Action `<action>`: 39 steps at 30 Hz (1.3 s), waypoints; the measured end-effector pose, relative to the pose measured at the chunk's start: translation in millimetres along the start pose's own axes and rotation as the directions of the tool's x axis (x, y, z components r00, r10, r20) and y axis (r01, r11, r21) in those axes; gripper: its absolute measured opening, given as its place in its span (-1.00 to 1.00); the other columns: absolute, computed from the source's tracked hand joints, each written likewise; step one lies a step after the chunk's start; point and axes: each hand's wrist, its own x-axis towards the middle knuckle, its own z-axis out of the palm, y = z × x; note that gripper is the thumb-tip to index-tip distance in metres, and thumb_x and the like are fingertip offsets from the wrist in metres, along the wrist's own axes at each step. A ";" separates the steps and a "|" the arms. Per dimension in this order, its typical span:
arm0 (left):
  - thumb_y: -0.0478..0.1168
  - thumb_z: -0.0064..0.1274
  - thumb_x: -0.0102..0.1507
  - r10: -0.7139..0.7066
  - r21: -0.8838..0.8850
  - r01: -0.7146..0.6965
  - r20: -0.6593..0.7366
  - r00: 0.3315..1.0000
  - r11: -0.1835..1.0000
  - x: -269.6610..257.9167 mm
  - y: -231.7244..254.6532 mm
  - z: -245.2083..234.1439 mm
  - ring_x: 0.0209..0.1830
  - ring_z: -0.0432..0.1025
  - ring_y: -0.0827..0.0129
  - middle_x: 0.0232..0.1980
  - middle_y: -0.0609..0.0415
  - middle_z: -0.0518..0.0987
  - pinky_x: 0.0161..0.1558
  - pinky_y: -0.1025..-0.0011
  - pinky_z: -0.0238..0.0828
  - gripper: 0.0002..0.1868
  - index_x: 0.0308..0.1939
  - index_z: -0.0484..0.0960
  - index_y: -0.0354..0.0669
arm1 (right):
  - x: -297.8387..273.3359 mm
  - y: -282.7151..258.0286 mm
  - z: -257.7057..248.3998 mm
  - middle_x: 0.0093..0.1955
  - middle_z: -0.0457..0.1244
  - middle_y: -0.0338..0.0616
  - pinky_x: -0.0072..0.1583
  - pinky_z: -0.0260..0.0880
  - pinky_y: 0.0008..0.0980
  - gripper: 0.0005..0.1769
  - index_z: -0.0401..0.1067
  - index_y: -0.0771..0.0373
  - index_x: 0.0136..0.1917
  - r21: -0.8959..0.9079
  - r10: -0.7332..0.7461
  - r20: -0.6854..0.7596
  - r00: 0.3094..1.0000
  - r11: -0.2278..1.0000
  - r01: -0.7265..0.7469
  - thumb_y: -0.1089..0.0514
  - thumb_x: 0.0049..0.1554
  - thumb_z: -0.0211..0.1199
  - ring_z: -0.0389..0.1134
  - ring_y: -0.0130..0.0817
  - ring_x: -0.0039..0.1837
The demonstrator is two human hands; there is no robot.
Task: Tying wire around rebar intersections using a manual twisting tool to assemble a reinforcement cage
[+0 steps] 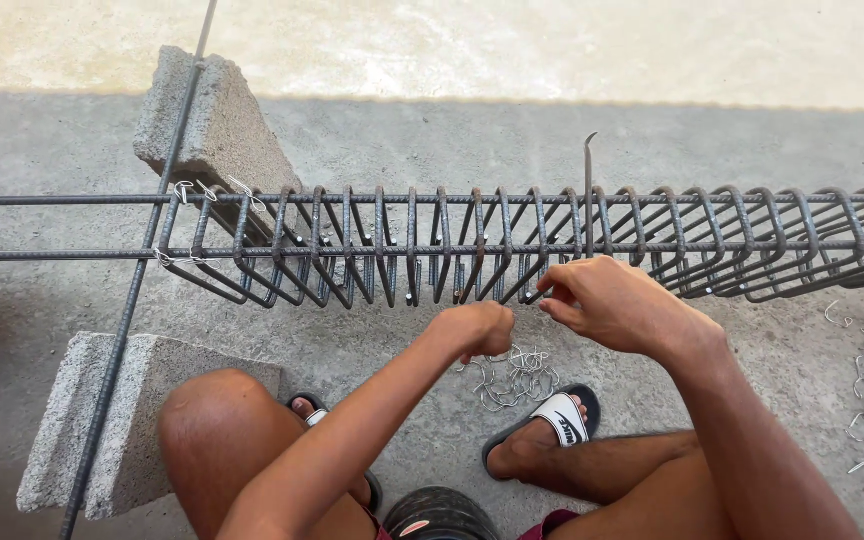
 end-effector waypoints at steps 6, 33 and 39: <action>-0.20 -0.32 0.37 0.295 -0.662 -0.306 -0.133 0.946 0.684 -167.1 11.3 -104.0 -0.82 0.35 0.28 -0.75 0.07 0.20 -0.56 0.38 0.27 -0.60 -0.58 0.34 -0.12 | -8.1 -14.6 16.9 0.06 0.43 -0.19 0.36 0.25 -0.12 -0.68 0.55 0.08 0.00 -0.275 -0.512 -0.457 0.728 0.859 0.432 -0.16 0.22 0.19 0.37 -0.18 0.33; -0.08 -0.08 0.38 0.335 -0.807 -0.590 -0.564 0.755 -0.028 -252.6 -30.3 -89.2 -0.74 0.16 0.53 -0.76 0.22 0.25 -0.64 0.58 0.17 -0.51 -0.67 0.48 -0.07 | 17.8 -91.2 -4.0 -0.15 0.39 -0.28 0.49 -0.01 0.13 -0.65 0.37 0.14 -0.32 -0.183 -0.770 -0.440 0.463 0.581 0.793 0.02 0.26 0.04 0.32 -0.30 0.17; -0.01 -0.25 0.51 0.388 -0.802 -0.430 -0.584 0.713 -0.416 -257.4 -14.6 -72.9 -0.72 0.00 0.62 -0.62 0.00 0.51 -0.69 0.67 0.03 -0.33 -0.58 0.60 -0.36 | 18.9 -91.7 -12.7 -0.28 0.26 -0.26 0.41 0.13 -0.05 -0.44 0.32 0.20 -0.38 0.240 -0.715 -0.464 0.523 0.467 0.851 -0.15 0.31 -0.11 0.26 -0.37 -0.14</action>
